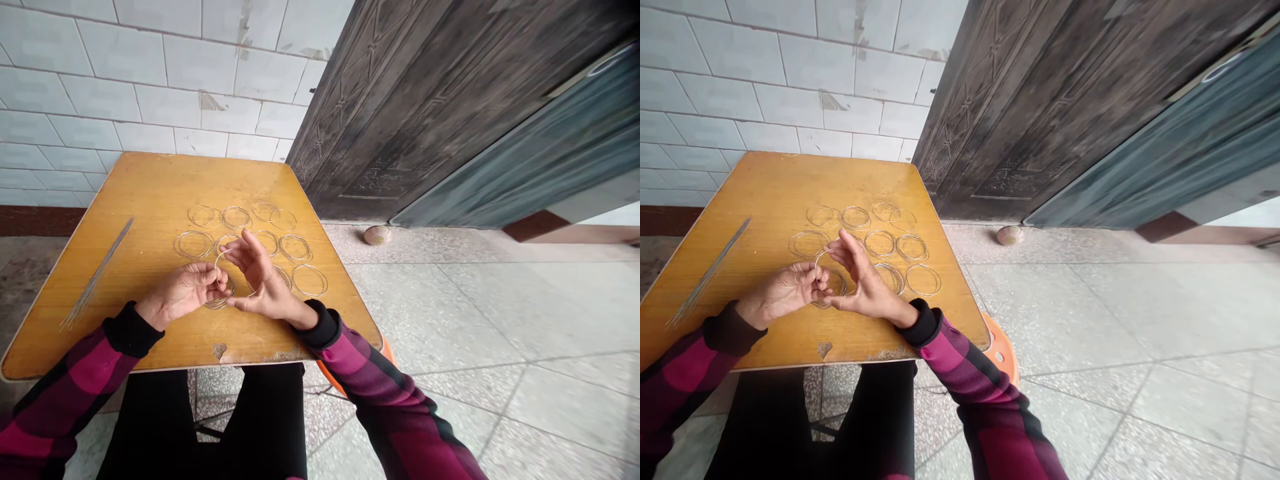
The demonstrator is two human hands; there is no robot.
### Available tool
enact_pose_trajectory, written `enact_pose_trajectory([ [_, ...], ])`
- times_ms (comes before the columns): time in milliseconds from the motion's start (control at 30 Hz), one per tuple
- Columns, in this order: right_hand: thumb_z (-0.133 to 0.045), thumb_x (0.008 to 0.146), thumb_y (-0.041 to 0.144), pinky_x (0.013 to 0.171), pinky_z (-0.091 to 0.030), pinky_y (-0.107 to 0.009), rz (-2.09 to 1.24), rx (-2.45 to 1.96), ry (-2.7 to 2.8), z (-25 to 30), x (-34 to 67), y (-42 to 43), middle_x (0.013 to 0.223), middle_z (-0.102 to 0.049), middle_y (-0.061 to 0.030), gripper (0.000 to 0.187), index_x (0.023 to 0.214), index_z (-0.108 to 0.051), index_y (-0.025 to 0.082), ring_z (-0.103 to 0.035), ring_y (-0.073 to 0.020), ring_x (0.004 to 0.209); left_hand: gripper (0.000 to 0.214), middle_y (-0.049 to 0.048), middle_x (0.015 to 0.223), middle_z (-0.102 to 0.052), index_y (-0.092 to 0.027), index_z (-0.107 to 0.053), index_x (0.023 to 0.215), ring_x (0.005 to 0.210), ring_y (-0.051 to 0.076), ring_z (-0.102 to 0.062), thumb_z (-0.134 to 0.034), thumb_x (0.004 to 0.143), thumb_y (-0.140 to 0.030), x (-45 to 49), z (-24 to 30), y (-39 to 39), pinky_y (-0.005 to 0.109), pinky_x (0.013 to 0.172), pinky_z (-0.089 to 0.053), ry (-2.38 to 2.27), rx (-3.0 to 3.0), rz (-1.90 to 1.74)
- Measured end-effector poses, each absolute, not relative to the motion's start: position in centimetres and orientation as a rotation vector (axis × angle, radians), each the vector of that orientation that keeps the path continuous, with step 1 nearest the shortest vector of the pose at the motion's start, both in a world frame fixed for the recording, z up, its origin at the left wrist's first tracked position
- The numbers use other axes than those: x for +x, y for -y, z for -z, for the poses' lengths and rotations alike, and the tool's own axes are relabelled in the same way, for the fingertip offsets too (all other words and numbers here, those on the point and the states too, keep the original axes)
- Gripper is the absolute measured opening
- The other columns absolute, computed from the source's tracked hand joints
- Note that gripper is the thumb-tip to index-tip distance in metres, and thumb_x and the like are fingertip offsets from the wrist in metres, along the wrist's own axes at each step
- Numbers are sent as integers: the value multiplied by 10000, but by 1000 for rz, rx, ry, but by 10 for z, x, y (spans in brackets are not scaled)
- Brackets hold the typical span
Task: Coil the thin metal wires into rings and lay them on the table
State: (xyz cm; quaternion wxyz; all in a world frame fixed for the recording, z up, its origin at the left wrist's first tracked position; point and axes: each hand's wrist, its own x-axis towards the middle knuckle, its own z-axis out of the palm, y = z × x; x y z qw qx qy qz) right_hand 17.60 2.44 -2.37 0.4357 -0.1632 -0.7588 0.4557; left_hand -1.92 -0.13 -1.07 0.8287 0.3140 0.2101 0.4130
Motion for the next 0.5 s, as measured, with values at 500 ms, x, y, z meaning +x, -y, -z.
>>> enact_pose_trajectory([
  [500,-814,697,577,1225,-271,-539,-1124,-420,1935,14,178,-26,1591,-199,-134,1278,1561,104,371,-306,-315,1468,153,11,795,-697,-134,-717,757,752,124,-675,-847,716,-202,-16,11,-1,257,763,-568,-425,610,-1003],
])
